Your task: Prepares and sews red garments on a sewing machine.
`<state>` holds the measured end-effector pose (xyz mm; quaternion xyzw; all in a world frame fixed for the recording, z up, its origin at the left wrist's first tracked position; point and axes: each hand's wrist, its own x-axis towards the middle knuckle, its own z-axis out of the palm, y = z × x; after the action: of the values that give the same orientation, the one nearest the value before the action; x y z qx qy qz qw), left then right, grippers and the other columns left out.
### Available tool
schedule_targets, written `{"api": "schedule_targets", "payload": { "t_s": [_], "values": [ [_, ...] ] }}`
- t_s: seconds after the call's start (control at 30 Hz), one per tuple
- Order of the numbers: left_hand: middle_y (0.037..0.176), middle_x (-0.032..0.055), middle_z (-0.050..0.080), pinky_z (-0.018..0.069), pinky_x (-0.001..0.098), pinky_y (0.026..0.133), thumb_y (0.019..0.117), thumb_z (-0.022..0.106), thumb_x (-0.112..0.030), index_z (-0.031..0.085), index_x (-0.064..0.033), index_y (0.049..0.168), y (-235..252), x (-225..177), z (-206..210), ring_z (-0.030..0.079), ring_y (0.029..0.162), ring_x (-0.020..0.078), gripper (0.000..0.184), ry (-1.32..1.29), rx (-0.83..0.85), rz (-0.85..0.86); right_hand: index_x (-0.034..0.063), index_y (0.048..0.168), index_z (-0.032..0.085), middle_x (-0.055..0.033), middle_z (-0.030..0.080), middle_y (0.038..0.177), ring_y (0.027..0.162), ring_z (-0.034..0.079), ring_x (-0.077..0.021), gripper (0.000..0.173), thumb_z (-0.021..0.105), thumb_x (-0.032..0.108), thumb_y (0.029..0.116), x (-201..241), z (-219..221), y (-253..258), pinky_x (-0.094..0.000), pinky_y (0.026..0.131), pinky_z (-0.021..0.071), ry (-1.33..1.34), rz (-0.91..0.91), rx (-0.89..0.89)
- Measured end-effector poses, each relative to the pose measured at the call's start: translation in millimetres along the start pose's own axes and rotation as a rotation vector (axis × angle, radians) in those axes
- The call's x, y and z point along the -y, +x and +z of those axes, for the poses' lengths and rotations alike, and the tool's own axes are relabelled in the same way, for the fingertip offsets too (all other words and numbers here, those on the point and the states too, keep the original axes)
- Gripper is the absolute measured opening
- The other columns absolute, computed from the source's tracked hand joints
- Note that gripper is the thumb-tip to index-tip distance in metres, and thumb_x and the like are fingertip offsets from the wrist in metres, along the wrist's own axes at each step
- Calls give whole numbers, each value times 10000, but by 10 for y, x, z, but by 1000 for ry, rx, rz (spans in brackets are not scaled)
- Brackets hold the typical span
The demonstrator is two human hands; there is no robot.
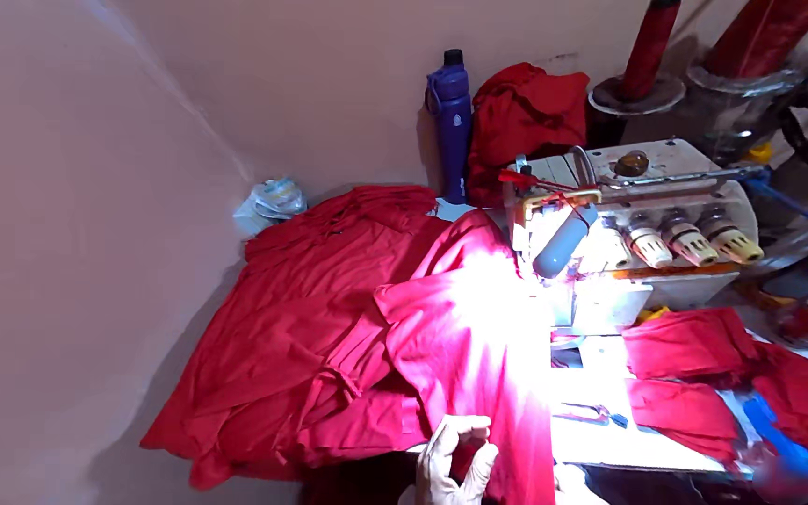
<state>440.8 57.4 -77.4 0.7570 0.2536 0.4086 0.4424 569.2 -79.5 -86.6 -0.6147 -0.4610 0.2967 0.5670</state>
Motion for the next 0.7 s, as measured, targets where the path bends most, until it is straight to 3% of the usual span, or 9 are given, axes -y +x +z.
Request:
{"api": "schedule_targets", "payload": {
  "t_s": [0.07, 0.1, 0.2, 0.3, 0.37, 0.47, 0.57, 0.7],
  "values": [
    [1119, 147, 695, 547, 200, 902, 946, 678, -211, 581, 138, 1272, -17, 1, 65, 670, 979, 47, 487, 13, 96, -51, -111, 892, 716, -214, 682, 902, 930, 655, -212, 212, 676, 97, 907, -69, 34, -71, -362, 875, 530, 56, -27, 31],
    [1111, 136, 695, 541, 187, 860, 948, 667, -263, 568, 125, 1306, -16, -4, 108, 659, 945, 38, 537, 41, 127, -65, -95, 890, 718, -185, 696, 889, 905, 672, -177, 187, 679, 88, 903, -70, 62, -99, -336, 856, 548, 82, -23, 27],
    [923, 35, 718, 551, 141, 719, 922, 664, -175, 630, 88, 1207, -43, -24, 222, 650, 774, -26, 390, 29, 103, -88, -69, 917, 718, -96, 731, 837, 794, 694, -42, 139, 656, 55, 909, -24, 120, -155, -221, 770, 576, 168, 14, 4],
    [831, -45, 692, 539, 108, 675, 916, 650, -104, 660, 34, 1031, -88, -43, 235, 630, 727, -67, 180, -24, 53, -98, -34, 844, 673, -33, 660, 721, 666, 606, 7, 143, 648, 88, 914, -98, 161, -232, -172, 641, 506, 210, 16, -21],
    [805, -90, 663, 527, 98, 675, 938, 636, -113, 645, -21, 957, -114, -36, 194, 614, 726, -85, 94, -17, 63, -95, -14, 782, 652, -29, 625, 688, 659, 579, -4, 206, 661, 145, 912, -163, 184, -294, -178, 627, 473, 180, -30, -32],
    [822, -106, 635, 502, 80, 701, 984, 573, -125, 650, -21, 944, -151, -46, 139, 584, 757, -105, 135, -3, 105, -81, -17, 784, 675, -82, 630, 797, 827, 602, -95, 277, 676, 229, 911, -263, 238, -355, -230, 746, 491, 133, -137, -65],
    [889, -108, 632, 499, 83, 769, 1029, 532, -205, 649, -21, 972, -261, -23, 159, 584, 836, -111, 225, -35, 180, -74, -54, 879, 716, -126, 694, 942, 959, 649, -94, 244, 676, 185, 905, -256, 223, -418, -226, 848, 533, 193, -166, -52],
    [900, -130, 667, 554, 134, 772, 1007, 588, -189, 626, -66, 1011, -518, -52, 257, 643, 842, -65, 129, -210, 180, -165, -35, 880, 651, -2, 656, 789, 746, 608, 38, 169, 648, 129, 920, -231, 244, -594, -141, 697, 508, 329, -87, -17]
  ]
}}
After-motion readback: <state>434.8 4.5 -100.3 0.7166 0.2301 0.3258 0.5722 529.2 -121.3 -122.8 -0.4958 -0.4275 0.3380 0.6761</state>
